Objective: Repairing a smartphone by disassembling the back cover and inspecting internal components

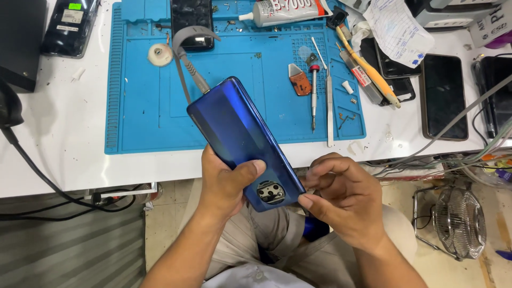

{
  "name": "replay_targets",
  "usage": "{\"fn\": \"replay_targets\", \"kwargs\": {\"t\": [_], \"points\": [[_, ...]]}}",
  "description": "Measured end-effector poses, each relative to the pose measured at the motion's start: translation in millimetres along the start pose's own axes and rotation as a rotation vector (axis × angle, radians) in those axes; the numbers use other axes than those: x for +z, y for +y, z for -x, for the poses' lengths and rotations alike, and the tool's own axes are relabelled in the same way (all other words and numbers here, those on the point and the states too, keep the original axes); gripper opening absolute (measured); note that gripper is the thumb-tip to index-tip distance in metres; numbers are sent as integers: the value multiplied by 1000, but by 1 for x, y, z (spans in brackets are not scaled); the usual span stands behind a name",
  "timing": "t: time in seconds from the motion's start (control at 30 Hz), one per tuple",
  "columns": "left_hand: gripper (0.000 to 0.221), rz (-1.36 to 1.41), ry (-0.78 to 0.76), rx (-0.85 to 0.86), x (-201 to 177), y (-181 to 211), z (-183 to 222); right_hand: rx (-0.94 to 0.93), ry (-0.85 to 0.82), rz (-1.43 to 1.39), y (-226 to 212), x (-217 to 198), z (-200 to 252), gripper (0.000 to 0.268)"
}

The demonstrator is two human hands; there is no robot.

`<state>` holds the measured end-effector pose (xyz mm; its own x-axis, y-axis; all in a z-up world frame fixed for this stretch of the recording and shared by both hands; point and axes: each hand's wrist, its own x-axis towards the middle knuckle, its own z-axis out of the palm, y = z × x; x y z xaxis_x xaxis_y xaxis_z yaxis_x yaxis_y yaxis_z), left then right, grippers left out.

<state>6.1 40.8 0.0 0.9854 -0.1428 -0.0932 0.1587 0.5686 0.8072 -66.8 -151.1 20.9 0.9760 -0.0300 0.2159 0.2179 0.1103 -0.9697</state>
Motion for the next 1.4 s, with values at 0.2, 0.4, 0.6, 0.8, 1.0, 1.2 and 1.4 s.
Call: {"fn": "replay_targets", "kwargs": {"t": [0.2,0.4,0.6,0.8,1.0,1.2,1.4], "points": [[54,-68,120,55,23,-3,4,184,219,5,12,1,-4,34],[73,36,50,101,37,-13,7,62,209,-180,21,0,-10,40],[93,-36,87,77,41,-21,4,37,181,-52,17,3,-10,39],[71,169,173,-37,52,-16,4,-65,304,-117,24,5,-8,28],[59,292,151,-84,50,-26,2,-84,342,-391,19,4,-6,12],[56,341,164,-94,54,-12,9,-49,322,-367,12,-4,0,10],[49,370,174,-91,60,-1,13,-59,287,-345,11,-6,4,9]]}}
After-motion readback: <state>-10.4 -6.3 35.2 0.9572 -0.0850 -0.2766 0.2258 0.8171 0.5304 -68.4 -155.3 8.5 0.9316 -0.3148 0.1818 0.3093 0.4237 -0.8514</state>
